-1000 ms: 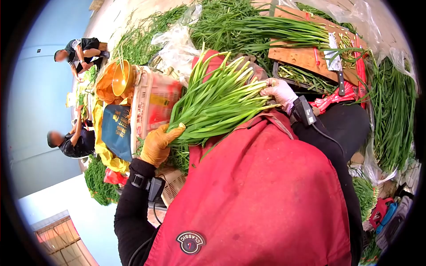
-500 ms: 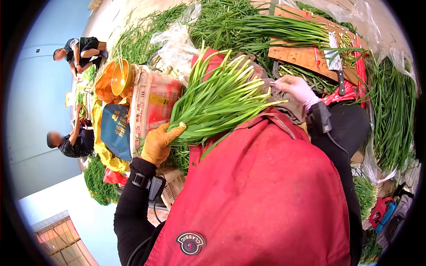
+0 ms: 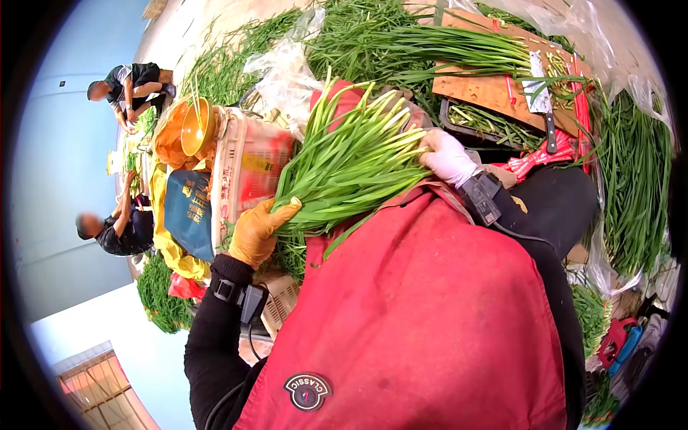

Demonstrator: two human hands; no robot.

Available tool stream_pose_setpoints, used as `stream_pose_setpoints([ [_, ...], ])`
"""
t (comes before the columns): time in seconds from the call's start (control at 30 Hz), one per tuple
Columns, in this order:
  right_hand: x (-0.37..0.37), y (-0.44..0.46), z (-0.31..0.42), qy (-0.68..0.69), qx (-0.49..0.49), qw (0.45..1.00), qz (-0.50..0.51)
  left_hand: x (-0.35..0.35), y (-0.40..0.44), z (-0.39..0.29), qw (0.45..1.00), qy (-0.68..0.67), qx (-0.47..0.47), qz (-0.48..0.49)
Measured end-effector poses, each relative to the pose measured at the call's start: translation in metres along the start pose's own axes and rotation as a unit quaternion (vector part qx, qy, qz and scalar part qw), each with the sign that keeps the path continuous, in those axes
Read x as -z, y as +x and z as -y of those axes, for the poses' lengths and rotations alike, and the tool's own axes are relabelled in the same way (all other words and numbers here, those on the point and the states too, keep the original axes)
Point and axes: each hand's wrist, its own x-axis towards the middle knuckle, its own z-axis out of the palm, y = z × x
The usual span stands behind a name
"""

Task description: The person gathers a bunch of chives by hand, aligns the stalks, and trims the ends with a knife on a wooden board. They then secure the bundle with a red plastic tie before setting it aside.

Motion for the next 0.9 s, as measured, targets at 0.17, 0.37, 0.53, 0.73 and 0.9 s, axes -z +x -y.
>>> stream_pose_setpoints([
  [0.17, 0.047, 0.003, -0.039, -0.24, -0.182, 0.953, 0.03, -0.001, -0.001, 0.003, 1.0, 0.002, -0.009, -0.005],
  [0.37, 0.089, -0.01, -0.042, -0.114, -0.053, 0.99, 0.063, 0.001, -0.001, 0.0, 1.0, 0.011, -0.005, 0.003],
  [0.53, 0.033, -0.003, 0.022, -0.011, -0.048, 0.991, 0.121, 0.003, 0.002, -0.002, 1.0, 0.003, -0.007, 0.011],
  [0.73, 0.004, 0.016, -0.023, 0.016, -0.091, 0.996, 0.001, -0.002, -0.004, 0.002, 0.999, 0.035, -0.002, 0.008],
  [0.9, 0.064, 0.01, -0.053, -0.143, -0.18, 0.973, 0.017, -0.003, -0.003, 0.003, 1.0, -0.003, -0.008, -0.007],
])
